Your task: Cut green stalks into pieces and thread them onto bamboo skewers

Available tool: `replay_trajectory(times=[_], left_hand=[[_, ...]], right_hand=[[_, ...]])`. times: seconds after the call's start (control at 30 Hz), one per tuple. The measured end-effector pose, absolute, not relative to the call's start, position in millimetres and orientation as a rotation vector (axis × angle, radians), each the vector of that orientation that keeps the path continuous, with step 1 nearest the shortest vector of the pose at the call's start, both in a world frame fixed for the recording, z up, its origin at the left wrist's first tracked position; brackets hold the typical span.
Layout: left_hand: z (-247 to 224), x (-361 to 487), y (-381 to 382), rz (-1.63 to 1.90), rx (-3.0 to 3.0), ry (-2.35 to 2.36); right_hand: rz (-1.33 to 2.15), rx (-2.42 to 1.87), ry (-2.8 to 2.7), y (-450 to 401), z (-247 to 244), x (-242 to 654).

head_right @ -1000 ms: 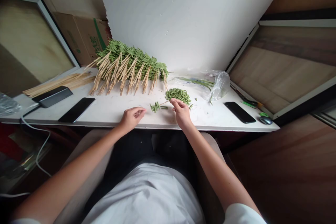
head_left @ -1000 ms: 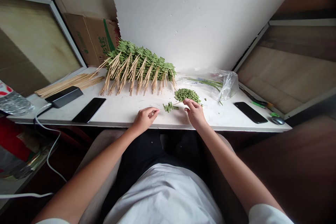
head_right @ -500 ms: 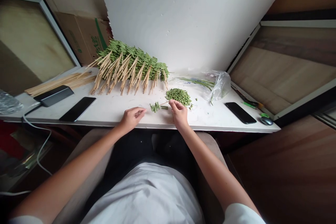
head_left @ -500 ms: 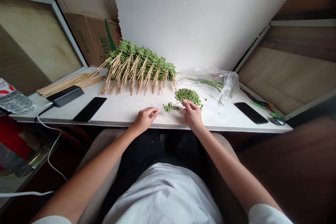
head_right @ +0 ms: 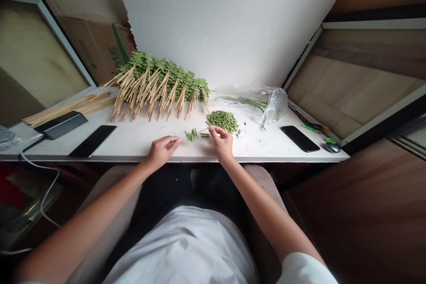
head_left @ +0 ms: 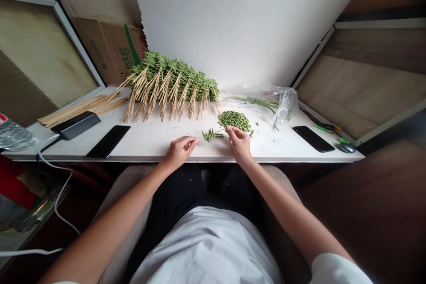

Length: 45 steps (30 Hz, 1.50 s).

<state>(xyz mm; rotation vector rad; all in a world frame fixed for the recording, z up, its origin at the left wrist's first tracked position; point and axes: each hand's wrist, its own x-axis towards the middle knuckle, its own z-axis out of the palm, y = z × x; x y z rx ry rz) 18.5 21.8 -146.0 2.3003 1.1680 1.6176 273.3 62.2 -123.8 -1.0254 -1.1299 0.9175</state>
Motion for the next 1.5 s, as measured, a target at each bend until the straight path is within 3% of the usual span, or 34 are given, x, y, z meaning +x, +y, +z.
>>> replay_trajectory(times=[0.53,0.8,1.0,1.27,1.5], left_hand=[[-148.6,18.0,23.6,1.635,2.21,1.231],[-146.2,21.5,25.9,1.642,2.136,1.362],[-143.7,23.1,24.4,1.616,2.2,1.388],[-145.2,22.3,25.0,1.62,2.217,1.4],[-144.0,22.6,24.2,1.617,2.219,1.388]], right_hand=[[1.029,-0.958,-1.281,41.0,-106.1,249.0],[0.28,-1.21,-1.991,80.3,-121.4,295.9],[0.117,-1.245,-2.098,86.3,-133.2,290.6],[0.381,-1.14,-1.844,82.2,-122.7,290.2],[1.186,-1.007,-1.234,83.8,-108.0,296.5]])
